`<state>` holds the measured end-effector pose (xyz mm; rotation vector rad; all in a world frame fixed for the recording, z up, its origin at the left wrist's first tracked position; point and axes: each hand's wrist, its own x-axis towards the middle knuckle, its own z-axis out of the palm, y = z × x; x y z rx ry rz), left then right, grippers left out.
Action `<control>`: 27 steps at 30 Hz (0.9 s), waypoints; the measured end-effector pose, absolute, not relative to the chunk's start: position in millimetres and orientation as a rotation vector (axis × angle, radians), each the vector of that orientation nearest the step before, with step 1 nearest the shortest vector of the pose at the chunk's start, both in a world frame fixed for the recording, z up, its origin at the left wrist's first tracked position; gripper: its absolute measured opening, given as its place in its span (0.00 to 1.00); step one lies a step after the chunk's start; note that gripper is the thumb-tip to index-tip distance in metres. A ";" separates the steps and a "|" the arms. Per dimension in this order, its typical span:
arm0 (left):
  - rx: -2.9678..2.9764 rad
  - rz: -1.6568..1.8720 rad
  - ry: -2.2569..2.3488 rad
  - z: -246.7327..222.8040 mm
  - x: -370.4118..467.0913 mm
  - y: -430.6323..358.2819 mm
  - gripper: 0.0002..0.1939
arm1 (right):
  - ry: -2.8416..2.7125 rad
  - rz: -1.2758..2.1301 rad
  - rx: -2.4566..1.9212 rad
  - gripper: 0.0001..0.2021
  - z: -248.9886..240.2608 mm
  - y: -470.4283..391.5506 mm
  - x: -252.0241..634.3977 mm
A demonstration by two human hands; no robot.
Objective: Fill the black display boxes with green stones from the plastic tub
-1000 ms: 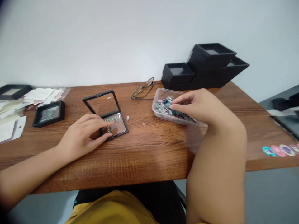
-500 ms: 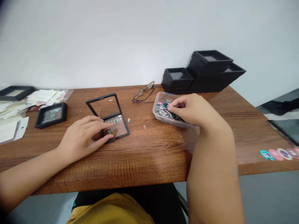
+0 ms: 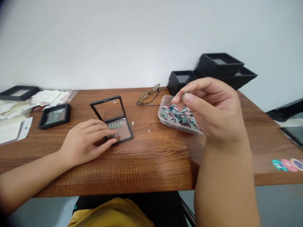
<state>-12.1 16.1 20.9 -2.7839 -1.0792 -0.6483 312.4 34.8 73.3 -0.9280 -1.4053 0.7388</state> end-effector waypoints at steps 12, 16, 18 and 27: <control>-2.855 -0.864 -0.471 26.4 -12.0 7.3 0.11 | -1.514 1.060 -0.361 0.09 71.3 37.2 300.4; -2.882 -0.863 -0.420 27.8 -12.2 6.9 0.11 | -1.492 1.068 -0.365 0.07 69.5 36.2 298.5; -2.882 -0.862 -0.419 28.6 -12.1 7.7 0.11 | -1.489 1.114 -0.391 0.05 69.4 32.7 296.0; -2.997 -0.737 -0.151 21.9 -3.5 4.7 0.10 | -1.766 0.923 -0.781 0.06 47.9 24.7 257.0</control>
